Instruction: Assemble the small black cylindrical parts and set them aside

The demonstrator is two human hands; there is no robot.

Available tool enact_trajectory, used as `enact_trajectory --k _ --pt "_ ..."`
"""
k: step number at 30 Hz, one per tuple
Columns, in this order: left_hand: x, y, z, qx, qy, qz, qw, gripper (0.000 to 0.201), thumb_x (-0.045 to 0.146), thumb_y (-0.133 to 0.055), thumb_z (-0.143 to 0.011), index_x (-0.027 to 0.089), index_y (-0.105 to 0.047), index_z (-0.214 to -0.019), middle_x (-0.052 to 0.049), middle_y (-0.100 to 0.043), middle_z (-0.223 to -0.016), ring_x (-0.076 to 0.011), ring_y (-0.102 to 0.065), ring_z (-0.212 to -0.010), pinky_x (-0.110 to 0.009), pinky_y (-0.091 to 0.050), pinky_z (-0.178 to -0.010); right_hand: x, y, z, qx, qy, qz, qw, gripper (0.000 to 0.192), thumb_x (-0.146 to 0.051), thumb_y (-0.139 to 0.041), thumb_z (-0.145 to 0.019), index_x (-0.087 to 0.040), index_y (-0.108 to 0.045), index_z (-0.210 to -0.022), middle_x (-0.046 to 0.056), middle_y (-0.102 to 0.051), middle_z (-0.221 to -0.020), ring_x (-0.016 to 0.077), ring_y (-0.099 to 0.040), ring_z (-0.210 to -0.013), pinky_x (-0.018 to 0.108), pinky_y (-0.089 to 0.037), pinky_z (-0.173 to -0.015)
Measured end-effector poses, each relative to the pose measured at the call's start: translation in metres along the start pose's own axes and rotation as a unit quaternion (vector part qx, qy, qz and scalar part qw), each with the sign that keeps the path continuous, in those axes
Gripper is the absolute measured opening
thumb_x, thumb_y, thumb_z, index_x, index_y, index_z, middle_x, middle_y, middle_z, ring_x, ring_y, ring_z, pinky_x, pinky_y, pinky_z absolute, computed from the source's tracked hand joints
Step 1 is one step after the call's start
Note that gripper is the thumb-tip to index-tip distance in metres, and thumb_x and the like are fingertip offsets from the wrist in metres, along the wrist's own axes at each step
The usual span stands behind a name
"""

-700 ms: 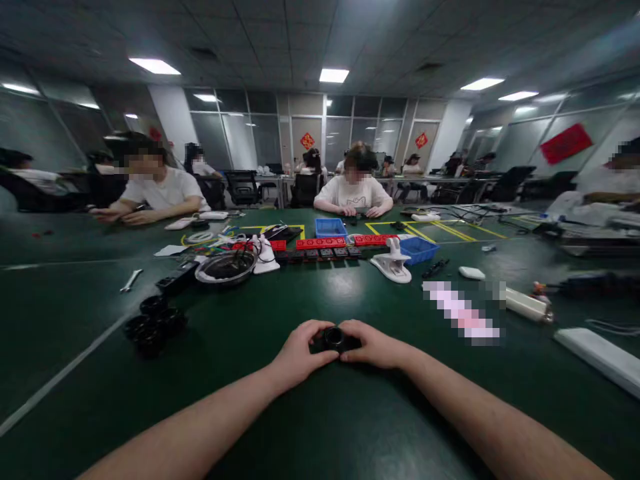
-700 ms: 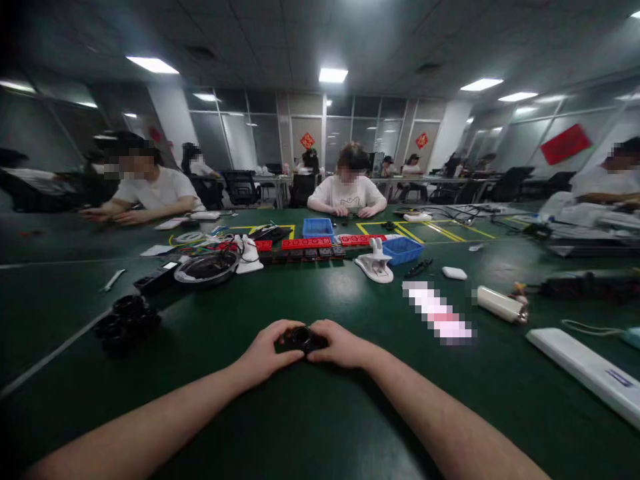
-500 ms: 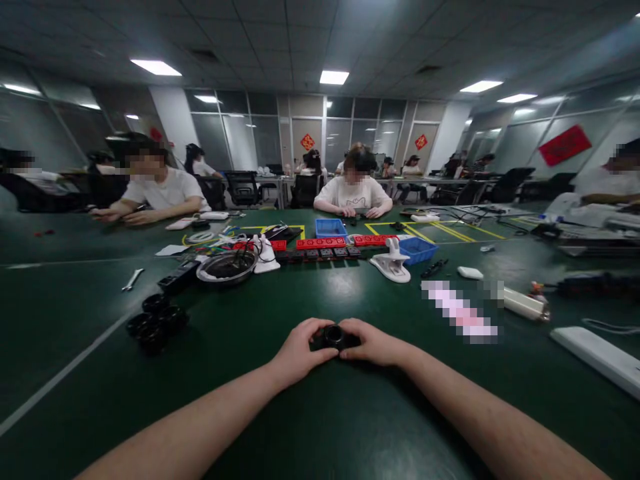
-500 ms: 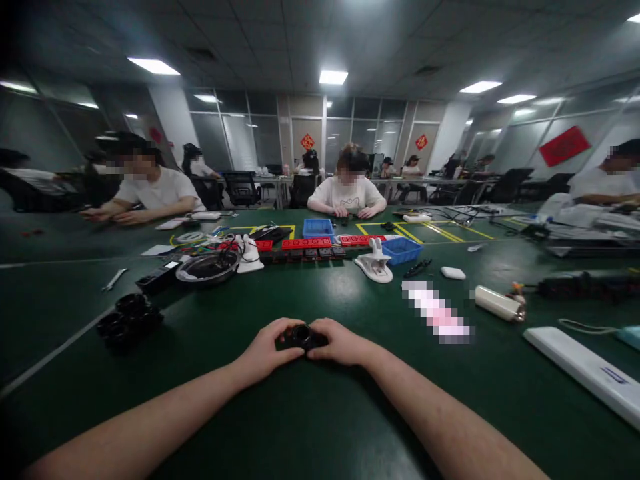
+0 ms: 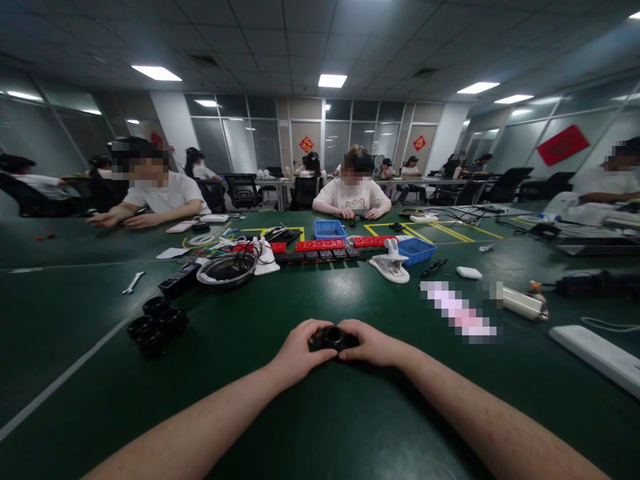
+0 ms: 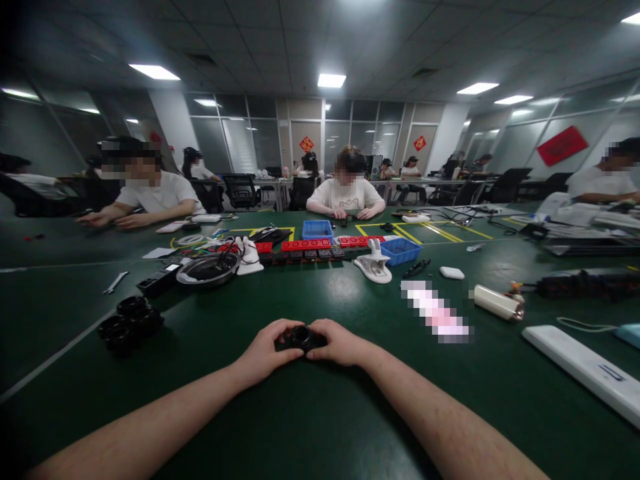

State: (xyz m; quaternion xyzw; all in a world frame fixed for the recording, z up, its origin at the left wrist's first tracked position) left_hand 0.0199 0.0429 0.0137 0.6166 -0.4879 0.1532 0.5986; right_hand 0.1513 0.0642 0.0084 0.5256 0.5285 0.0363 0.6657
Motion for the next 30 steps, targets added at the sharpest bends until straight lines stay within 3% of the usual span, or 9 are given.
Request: enact_trajectory --k 3,7,11,14,18,22,26,30 --pt "0.001 0.0 -0.001 0.011 0.009 -0.012 1.0 0.034 0.026 -0.064 -0.061 0.02 -0.055 -0.092 -0.002 -0.054 -0.086 -0.0166 -0.05 -0.077 -0.025 -0.039 -0.064 0.005 -0.002 0.0 0.018 -0.038 0.013 0.999 0.027 -0.028 -0.065 -0.061 -0.014 -0.054 -0.081 -0.001 -0.051 -0.076 0.0129 -0.048 -0.069 0.021 -0.036 -0.058" --pt "-0.003 -0.001 -0.001 0.06 0.047 -0.048 0.996 0.03 0.029 -0.068 -0.055 0.018 -0.054 -0.079 0.0 -0.052 -0.078 -0.0167 -0.049 -0.072 -0.025 -0.038 -0.061 0.004 -0.008 -0.002 0.084 -0.116 0.153 0.978 0.037 -0.045 -0.065 -0.054 -0.016 -0.051 -0.072 0.0 -0.051 -0.069 0.0142 -0.047 -0.063 0.022 -0.031 -0.052" --pt "-0.007 -0.002 -0.001 0.1 0.063 -0.072 0.99 0.029 0.031 -0.067 -0.055 0.017 -0.051 -0.076 0.0 -0.051 -0.076 -0.0169 -0.049 -0.071 -0.025 -0.037 -0.06 -0.007 -0.014 -0.003 0.118 -0.16 0.272 0.942 0.033 -0.048 -0.055 -0.064 -0.016 -0.051 -0.072 0.005 -0.056 -0.071 0.0187 -0.05 -0.067 0.026 -0.031 -0.057" --pt "-0.007 -0.002 -0.001 0.101 0.047 -0.069 0.991 0.028 0.031 -0.065 -0.058 0.018 -0.052 -0.079 0.0 -0.051 -0.077 -0.0166 -0.049 -0.071 -0.025 -0.038 -0.06 -0.011 -0.015 -0.001 0.122 -0.163 0.287 0.936 0.035 -0.05 -0.05 -0.067 -0.016 -0.052 -0.072 0.006 -0.057 -0.072 0.0213 -0.051 -0.071 0.03 -0.032 -0.062" --pt "-0.004 -0.001 0.0 0.059 0.017 -0.041 0.997 0.03 0.028 -0.062 -0.061 0.019 -0.053 -0.088 -0.001 -0.052 -0.083 -0.0162 -0.049 -0.074 -0.025 -0.039 -0.061 -0.011 -0.008 0.003 0.144 -0.098 0.191 0.966 0.046 -0.047 -0.06 -0.06 -0.016 -0.051 -0.093 0.007 -0.056 -0.088 0.0221 -0.05 -0.081 0.032 -0.035 -0.07" --pt "0.002 0.0 0.002 -0.002 -0.014 -0.022 1.0 0.033 0.026 -0.061 -0.064 0.021 -0.053 -0.096 -0.002 -0.054 -0.089 -0.0166 -0.05 -0.08 -0.024 -0.04 -0.064 -0.01 -0.007 0.006 0.048 -0.002 0.006 0.999 0.048 -0.031 -0.061 -0.065 -0.019 -0.046 -0.109 0.004 -0.054 -0.1 0.0184 -0.049 -0.088 0.029 -0.036 -0.076" --pt "0.008 0.002 0.004 -0.032 -0.027 -0.015 0.999 0.034 0.027 -0.06 -0.065 0.022 -0.053 -0.098 -0.003 -0.054 -0.093 -0.0175 -0.05 -0.085 -0.026 -0.04 -0.069 -0.005 -0.005 0.009 -0.022 -0.017 -0.107 0.994 0.035 -0.02 -0.056 -0.069 -0.017 -0.05 -0.104 0.002 -0.054 -0.094 0.0158 -0.05 -0.083 0.027 -0.039 -0.073" --pt "0.01 0.002 0.004 -0.03 -0.035 -0.014 0.999 0.034 0.027 -0.061 -0.065 0.022 -0.053 -0.098 -0.003 -0.053 -0.094 -0.0186 -0.048 -0.088 -0.027 -0.04 -0.07 -0.004 -0.003 0.008 -0.029 -0.036 -0.098 0.994 0.029 -0.017 -0.058 -0.067 -0.016 -0.053 -0.096 0.001 -0.053 -0.088 0.0149 -0.049 -0.08 0.026 -0.039 -0.07"
Point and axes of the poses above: each hand's wrist, its own z-axis away from the middle knuckle, its own y-axis out of the back of the hand, x = y × z, the point moved 5 cm from there along -z, towards the middle knuckle
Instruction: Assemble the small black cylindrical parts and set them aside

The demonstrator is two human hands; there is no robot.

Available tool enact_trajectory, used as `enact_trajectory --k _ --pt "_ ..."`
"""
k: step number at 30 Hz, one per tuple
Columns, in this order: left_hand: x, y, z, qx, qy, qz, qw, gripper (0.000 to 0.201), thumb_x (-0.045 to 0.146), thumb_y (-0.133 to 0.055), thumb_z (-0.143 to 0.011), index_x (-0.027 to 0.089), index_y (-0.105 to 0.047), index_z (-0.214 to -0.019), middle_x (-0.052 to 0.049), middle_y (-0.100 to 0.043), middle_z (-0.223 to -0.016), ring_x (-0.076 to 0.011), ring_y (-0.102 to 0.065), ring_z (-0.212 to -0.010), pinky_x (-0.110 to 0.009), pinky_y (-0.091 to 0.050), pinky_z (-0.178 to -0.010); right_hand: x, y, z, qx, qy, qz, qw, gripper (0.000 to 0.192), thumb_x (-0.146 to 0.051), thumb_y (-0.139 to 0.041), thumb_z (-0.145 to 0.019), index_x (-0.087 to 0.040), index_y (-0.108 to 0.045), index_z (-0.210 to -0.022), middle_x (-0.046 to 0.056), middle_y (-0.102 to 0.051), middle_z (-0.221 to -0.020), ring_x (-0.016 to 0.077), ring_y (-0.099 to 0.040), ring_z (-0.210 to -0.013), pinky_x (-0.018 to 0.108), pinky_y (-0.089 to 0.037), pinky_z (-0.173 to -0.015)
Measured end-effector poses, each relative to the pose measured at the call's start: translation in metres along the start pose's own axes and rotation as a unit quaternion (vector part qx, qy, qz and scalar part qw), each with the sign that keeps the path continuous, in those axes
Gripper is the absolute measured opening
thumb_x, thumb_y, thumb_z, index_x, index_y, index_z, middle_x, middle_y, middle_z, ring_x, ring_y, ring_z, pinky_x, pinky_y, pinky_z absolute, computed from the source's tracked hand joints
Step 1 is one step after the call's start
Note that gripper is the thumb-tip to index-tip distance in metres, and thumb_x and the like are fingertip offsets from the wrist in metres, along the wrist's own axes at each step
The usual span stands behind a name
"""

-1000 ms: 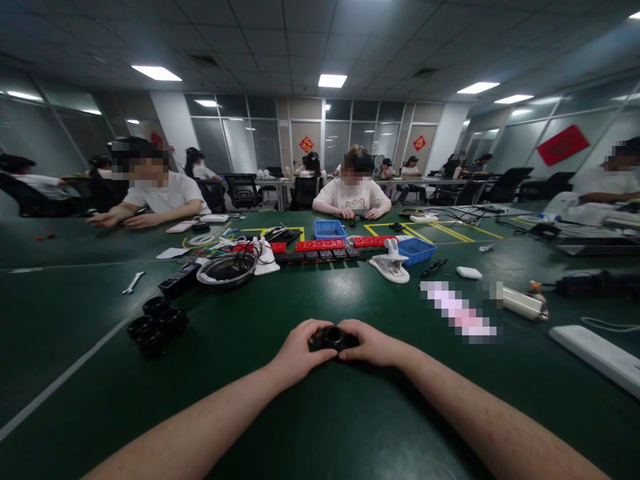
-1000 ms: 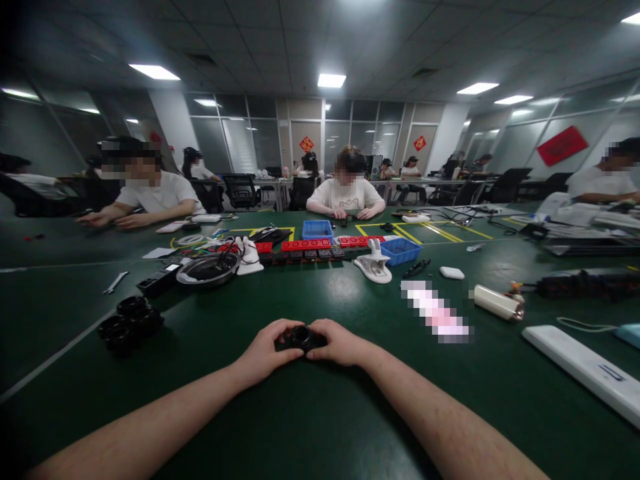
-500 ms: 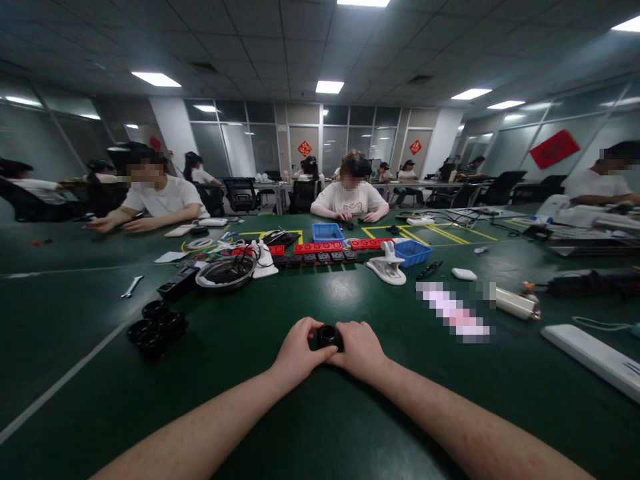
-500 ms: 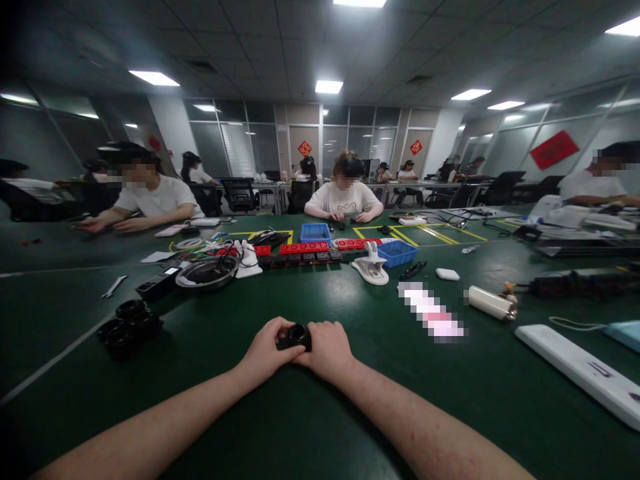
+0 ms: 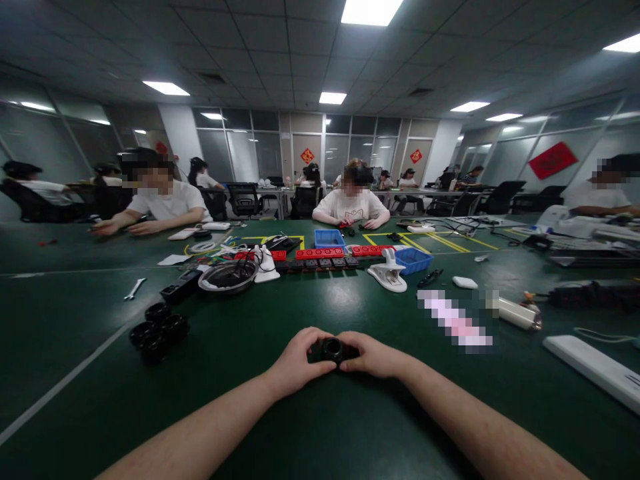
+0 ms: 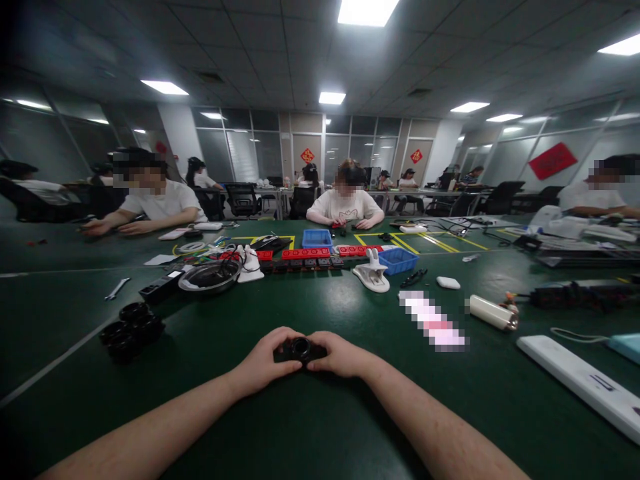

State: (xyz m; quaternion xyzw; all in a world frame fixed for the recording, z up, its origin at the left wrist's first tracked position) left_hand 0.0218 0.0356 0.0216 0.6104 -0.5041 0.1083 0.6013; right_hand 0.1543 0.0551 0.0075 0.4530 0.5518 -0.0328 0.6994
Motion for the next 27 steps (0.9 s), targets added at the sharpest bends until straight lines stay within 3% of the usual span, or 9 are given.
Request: enact_trajectory --k 8,12,16,21,24,27 --pt "-0.004 -0.003 0.0 -0.005 0.027 0.002 1.0 0.032 0.029 -0.063 -0.062 0.02 -0.054 -0.092 -0.001 -0.051 -0.086 -0.0158 -0.048 -0.076 -0.024 -0.038 -0.063 0.003 -0.001 -0.003 0.024 -0.017 0.052 0.998 0.031 -0.022 -0.065 -0.061 -0.016 -0.052 -0.087 -0.001 -0.05 -0.08 0.013 -0.047 -0.072 0.022 -0.037 -0.061" --pt "-0.011 -0.007 0.003 0.036 0.072 -0.003 0.997 0.037 0.035 -0.068 -0.055 0.018 -0.053 -0.084 -0.001 -0.049 -0.081 -0.0159 -0.047 -0.073 -0.024 -0.037 -0.06 0.006 -0.004 -0.004 0.067 -0.056 0.12 0.989 0.033 -0.033 -0.069 -0.054 -0.016 -0.048 -0.074 -0.003 -0.049 -0.071 0.0116 -0.045 -0.065 0.019 -0.032 -0.053" --pt "-0.015 -0.009 0.005 0.09 0.103 -0.022 0.99 0.033 0.032 -0.067 -0.056 0.017 -0.051 -0.08 0.0 -0.049 -0.08 -0.0168 -0.048 -0.075 -0.025 -0.037 -0.063 0.002 -0.011 -0.005 0.122 -0.122 0.216 0.961 0.037 -0.042 -0.065 -0.056 -0.017 -0.045 -0.073 0.0 -0.051 -0.069 0.0125 -0.046 -0.06 0.021 -0.029 -0.049" --pt "-0.013 -0.004 0.003 0.115 0.108 -0.044 0.987 0.03 0.03 -0.066 -0.057 0.018 -0.052 -0.08 -0.001 -0.05 -0.079 -0.0174 -0.048 -0.075 -0.027 -0.038 -0.064 -0.008 -0.017 -0.006 0.165 -0.155 0.32 0.92 0.034 -0.043 -0.058 -0.064 -0.015 -0.048 -0.079 0.007 -0.056 -0.075 0.0201 -0.051 -0.068 0.029 -0.035 -0.058" --pt "-0.013 -0.003 0.001 0.103 0.087 -0.037 0.99 0.029 0.029 -0.065 -0.059 0.018 -0.053 -0.083 -0.001 -0.05 -0.081 -0.017 -0.048 -0.075 -0.027 -0.038 -0.065 -0.009 -0.012 -0.005 0.187 -0.107 0.287 0.933 0.053 -0.049 -0.06 -0.059 -0.014 -0.047 -0.097 0.009 -0.055 -0.086 0.0239 -0.051 -0.08 0.035 -0.036 -0.068" --pt "-0.013 -0.002 0.0 0.077 0.065 -0.02 0.995 0.03 0.026 -0.064 -0.06 0.019 -0.054 -0.088 -0.001 -0.051 -0.084 -0.0161 -0.048 -0.074 -0.025 -0.039 -0.063 -0.003 -0.007 -0.003 0.15 -0.036 0.185 0.971 0.079 -0.046 -0.066 -0.053 -0.018 -0.034 -0.119 0.009 -0.05 -0.105 0.0248 -0.045 -0.096 0.038 -0.033 -0.081"
Point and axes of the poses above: each hand's wrist, its own z-axis away from the middle knuckle, its own y-axis out of the back of the hand, x = y × z, the point moved 5 cm from there along -z, towards the middle knuckle
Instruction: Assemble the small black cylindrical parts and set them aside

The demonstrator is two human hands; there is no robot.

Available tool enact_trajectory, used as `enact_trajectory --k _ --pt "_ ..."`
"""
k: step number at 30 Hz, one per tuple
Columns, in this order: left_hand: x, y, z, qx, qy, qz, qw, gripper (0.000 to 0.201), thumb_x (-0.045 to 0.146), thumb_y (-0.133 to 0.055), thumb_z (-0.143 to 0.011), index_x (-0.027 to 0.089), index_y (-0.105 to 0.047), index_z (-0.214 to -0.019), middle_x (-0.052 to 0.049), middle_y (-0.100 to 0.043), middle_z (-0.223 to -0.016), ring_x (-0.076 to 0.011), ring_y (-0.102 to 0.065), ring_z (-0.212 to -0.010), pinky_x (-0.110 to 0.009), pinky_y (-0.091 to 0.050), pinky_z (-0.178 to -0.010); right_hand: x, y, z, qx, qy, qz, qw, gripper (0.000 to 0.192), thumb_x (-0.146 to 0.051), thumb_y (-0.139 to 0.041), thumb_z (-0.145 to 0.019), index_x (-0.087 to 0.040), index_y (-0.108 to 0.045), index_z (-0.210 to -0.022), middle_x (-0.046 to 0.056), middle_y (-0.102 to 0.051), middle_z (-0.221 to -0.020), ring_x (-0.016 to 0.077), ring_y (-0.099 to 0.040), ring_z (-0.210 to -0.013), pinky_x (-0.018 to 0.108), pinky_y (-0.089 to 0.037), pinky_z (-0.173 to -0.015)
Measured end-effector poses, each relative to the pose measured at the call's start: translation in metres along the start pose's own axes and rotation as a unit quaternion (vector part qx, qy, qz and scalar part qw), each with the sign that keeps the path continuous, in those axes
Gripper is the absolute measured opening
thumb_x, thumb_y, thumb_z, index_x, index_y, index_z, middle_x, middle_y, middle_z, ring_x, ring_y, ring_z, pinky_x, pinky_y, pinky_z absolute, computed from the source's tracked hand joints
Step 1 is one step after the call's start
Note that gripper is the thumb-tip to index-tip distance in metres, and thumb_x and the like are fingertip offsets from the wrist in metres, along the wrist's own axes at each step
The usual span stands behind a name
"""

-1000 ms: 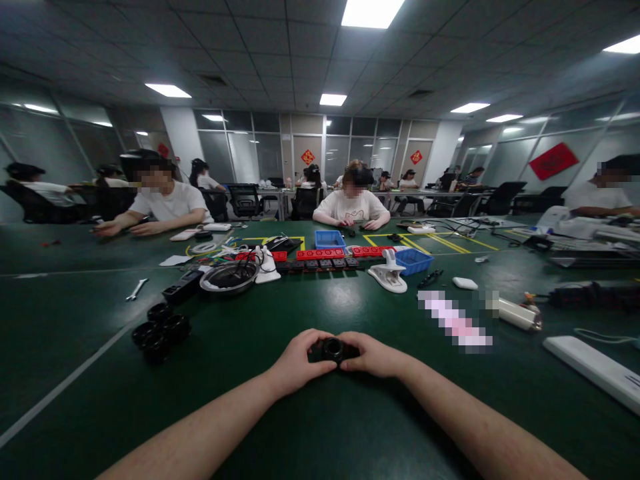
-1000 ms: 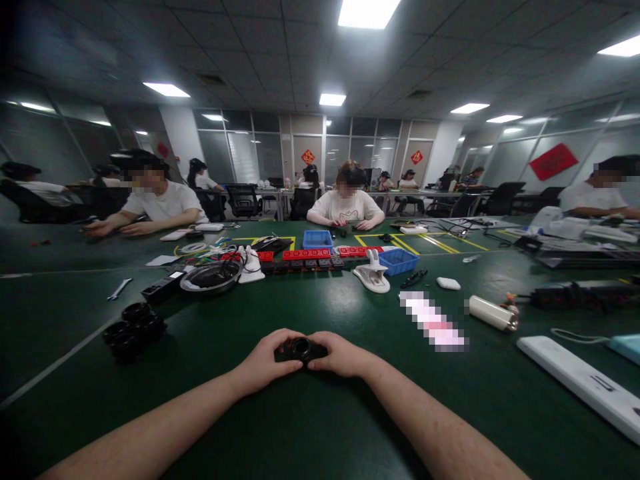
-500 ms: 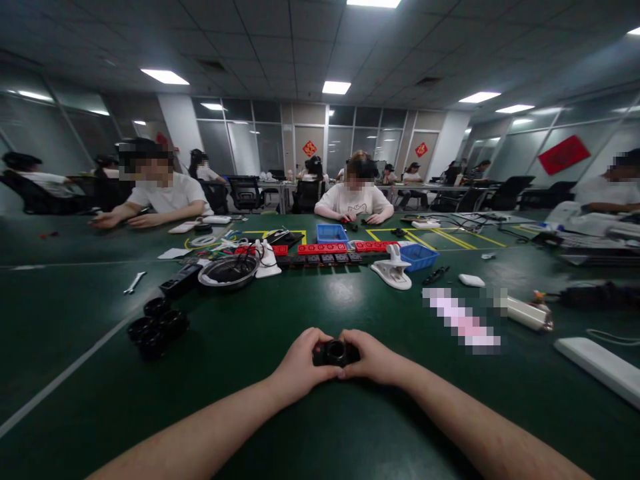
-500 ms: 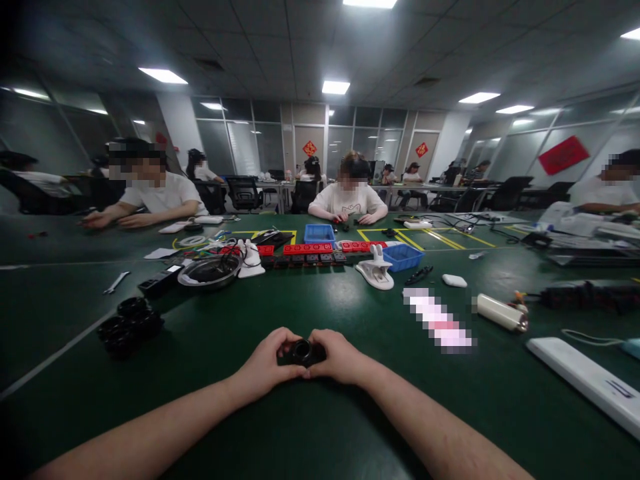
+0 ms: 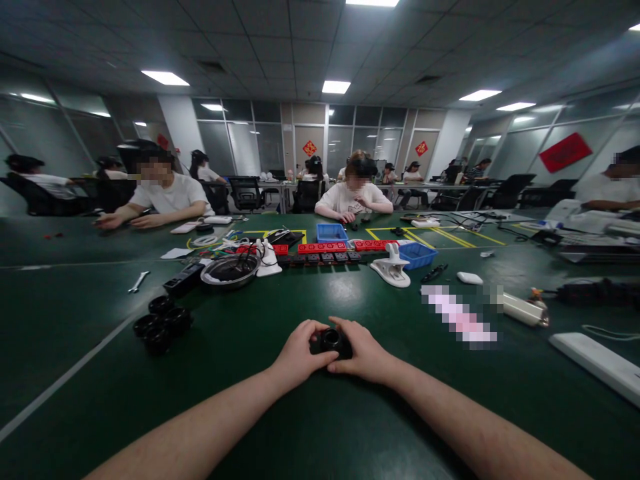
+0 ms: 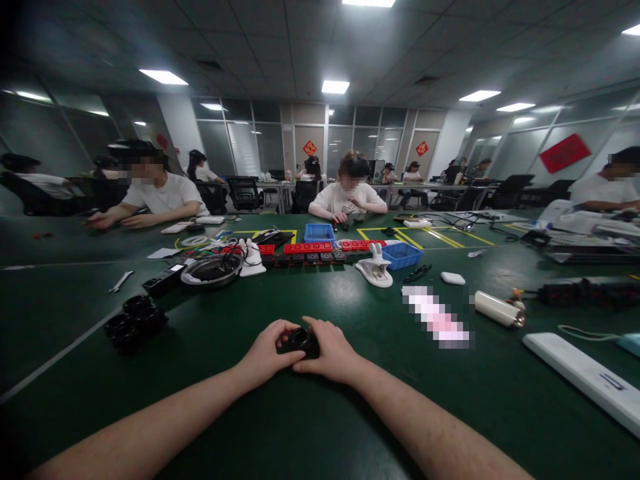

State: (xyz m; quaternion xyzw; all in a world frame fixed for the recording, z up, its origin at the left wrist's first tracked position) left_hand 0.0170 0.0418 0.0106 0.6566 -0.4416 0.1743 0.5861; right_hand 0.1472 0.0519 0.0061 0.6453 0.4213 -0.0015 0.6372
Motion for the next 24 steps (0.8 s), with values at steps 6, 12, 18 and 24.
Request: enact_trajectory --k 6,12,18,24 --pt "0.007 0.002 0.001 -0.052 -0.033 0.029 0.998 0.033 0.026 -0.061 -0.065 0.021 -0.053 -0.096 -0.002 -0.052 -0.09 -0.0165 -0.05 -0.08 -0.023 -0.04 -0.063 0.008 0.004 0.0 -0.11 0.046 -0.145 0.982 0.056 -0.023 -0.063 -0.063 -0.019 -0.043 -0.114 0.005 -0.051 -0.104 0.0188 -0.049 -0.091 0.033 -0.037 -0.08" --pt "0.01 0.002 0.003 -0.059 -0.033 0.027 0.997 0.033 0.025 -0.061 -0.065 0.022 -0.053 -0.097 -0.002 -0.052 -0.09 -0.0164 -0.05 -0.081 -0.024 -0.04 -0.064 0.007 0.004 -0.003 -0.114 0.059 -0.11 0.986 0.032 -0.018 -0.062 -0.064 -0.016 -0.054 -0.095 0.001 -0.053 -0.087 0.0156 -0.05 -0.079 0.027 -0.039 -0.071" --pt "0.007 0.001 0.002 -0.059 -0.032 0.018 0.998 0.035 0.026 -0.061 -0.065 0.023 -0.053 -0.099 -0.002 -0.052 -0.092 -0.0172 -0.049 -0.082 -0.024 -0.04 -0.065 0.01 0.0 -0.004 -0.102 0.07 -0.074 0.99 0.03 -0.023 -0.063 -0.064 -0.016 -0.054 -0.092 0.001 -0.053 -0.085 0.0159 -0.049 -0.078 0.027 -0.038 -0.07" --pt "0.008 0.001 0.002 -0.06 -0.032 0.028 0.997 0.034 0.025 -0.061 -0.065 0.023 -0.053 -0.098 -0.002 -0.052 -0.092 -0.0176 -0.049 -0.083 -0.025 -0.04 -0.066 0.012 -0.001 -0.005 -0.091 0.062 -0.071 0.991 0.03 -0.025 -0.065 -0.062 -0.016 -0.055 -0.089 0.001 -0.053 -0.084 0.0151 -0.048 -0.075 0.025 -0.037 -0.066"
Point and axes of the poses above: each hand's wrist, its own z-axis away from the middle knuckle, its own y-axis out of the back of the hand, x = y × z, the point moved 5 cm from there along -z, towards the middle knuckle
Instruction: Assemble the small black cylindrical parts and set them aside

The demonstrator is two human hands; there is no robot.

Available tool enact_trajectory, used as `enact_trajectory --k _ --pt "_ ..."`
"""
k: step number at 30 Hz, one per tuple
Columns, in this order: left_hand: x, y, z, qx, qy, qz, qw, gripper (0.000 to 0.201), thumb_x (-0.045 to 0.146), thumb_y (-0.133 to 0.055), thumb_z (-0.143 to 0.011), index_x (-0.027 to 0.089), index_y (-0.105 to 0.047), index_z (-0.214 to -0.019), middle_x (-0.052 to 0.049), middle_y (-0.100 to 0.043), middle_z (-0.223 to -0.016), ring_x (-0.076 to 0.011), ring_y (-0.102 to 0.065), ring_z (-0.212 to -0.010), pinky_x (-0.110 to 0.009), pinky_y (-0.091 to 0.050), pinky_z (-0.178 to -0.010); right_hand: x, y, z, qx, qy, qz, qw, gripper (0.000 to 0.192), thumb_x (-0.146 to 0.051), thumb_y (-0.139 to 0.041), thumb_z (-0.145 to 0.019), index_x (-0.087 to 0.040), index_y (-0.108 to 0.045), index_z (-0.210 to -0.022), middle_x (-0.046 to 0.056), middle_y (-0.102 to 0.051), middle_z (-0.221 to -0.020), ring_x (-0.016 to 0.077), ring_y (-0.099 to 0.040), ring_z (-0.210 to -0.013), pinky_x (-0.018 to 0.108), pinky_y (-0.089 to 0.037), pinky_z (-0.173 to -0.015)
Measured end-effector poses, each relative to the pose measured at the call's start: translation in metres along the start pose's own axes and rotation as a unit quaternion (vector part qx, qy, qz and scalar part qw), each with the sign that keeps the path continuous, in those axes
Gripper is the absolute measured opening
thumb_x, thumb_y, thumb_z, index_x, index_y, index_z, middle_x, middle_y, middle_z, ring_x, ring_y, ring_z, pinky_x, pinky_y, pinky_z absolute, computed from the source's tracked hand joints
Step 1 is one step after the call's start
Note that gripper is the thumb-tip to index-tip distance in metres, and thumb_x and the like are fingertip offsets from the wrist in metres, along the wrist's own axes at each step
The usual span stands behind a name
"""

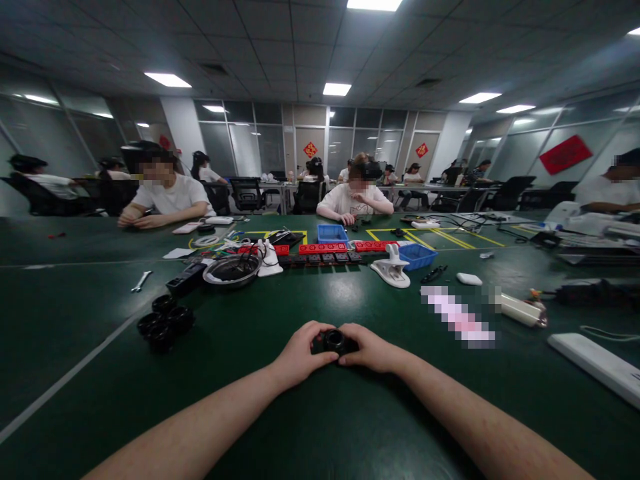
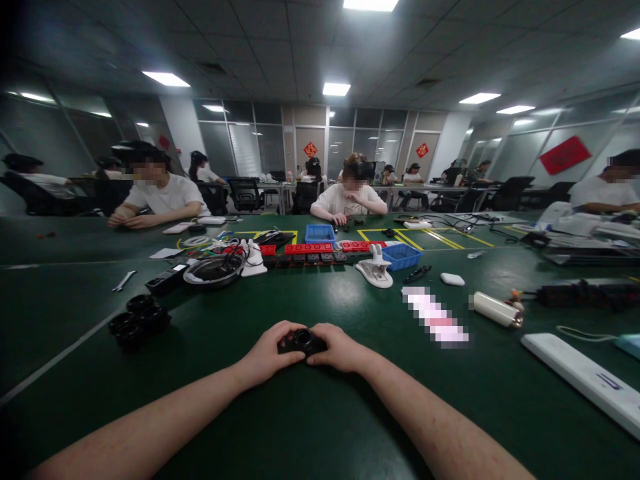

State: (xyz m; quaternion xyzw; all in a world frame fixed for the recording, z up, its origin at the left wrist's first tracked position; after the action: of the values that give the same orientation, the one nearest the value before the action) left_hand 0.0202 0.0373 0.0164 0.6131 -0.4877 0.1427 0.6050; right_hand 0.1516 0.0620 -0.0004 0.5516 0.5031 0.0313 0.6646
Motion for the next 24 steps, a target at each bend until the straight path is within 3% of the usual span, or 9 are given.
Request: enact_trajectory --k 4,10,18,21,24 --pt "-0.002 -0.001 0.0 0.013 0.009 -0.004 1.0 0.033 0.027 -0.063 -0.062 0.021 -0.054 -0.094 -0.002 -0.052 -0.089 -0.0169 -0.049 -0.08 -0.025 -0.04 -0.064 0.001 -0.001 0.0 0.022 -0.028 0.021 0.999 0.032 -0.029 -0.068 -0.058 -0.016 -0.054 -0.084 0.0 -0.052 -0.078 0.0141 -0.047 -0.071 0.023 -0.035 -0.06" --pt "-0.006 -0.003 0.002 0.065 0.036 -0.052 0.996 0.033 0.029 -0.068 -0.055 0.018 -0.052 -0.082 0.0 -0.049 -0.08 -0.0168 -0.049 -0.075 -0.026 -0.038 -0.062 0.0 -0.006 -0.002 0.073 -0.084 0.136 0.984 0.044 -0.05 -0.067 -0.049 -0.017 -0.048 -0.07 0.0 -0.05 -0.069 0.0138 -0.045 -0.063 0.022 -0.029 -0.052" --pt "-0.006 -0.002 -0.001 0.111 0.059 -0.098 0.987 0.032 0.033 -0.067 -0.055 0.018 -0.051 -0.077 0.0 -0.049 -0.077 -0.0171 -0.048 -0.073 -0.026 -0.038 -0.061 -0.015 -0.009 -0.004 0.105 -0.137 0.287 0.942 0.041 -0.056 -0.053 -0.061 -0.017 -0.048 -0.071 0.006 -0.057 -0.072 0.0213 -0.052 -0.069 0.03 -0.033 -0.06" --pt "-0.006 -0.002 -0.002 0.111 0.049 -0.095 0.988 0.03 0.03 -0.066 -0.057 0.018 -0.052 -0.08 0.0 -0.05 -0.077 -0.017 -0.048 -0.074 -0.027 -0.038 -0.063 -0.019 -0.006 -0.003 0.136 -0.117 0.275 0.945 0.044 -0.055 -0.055 -0.059 -0.016 -0.05 -0.078 0.008 -0.056 -0.079 0.024 -0.051 -0.076 0.035 -0.034 -0.068" --pt "-0.005 -0.001 -0.002 0.092 0.021 -0.072 0.993 0.029 0.025 -0.064 -0.06 0.018 -0.053 -0.086 -0.001 -0.051 -0.081 -0.0166 -0.049 -0.076 -0.027 -0.04 -0.066 -0.019 -0.003 -0.002 0.133 -0.048 0.164 0.976 0.059 -0.052 -0.062 -0.054 -0.016 -0.047 -0.099 0.008 -0.054 -0.095 0.0236 -0.049 -0.087 0.036 -0.035 -0.074"
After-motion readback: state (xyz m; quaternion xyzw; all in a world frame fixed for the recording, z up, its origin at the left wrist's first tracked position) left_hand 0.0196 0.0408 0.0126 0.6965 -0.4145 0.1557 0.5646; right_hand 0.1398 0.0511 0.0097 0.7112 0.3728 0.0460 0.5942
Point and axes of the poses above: each hand's wrist, its own z-axis away from the middle knuckle, its own y-axis out of the back of the hand, x = y × z, the point moved 5 cm from there along -z, towards the middle knuckle
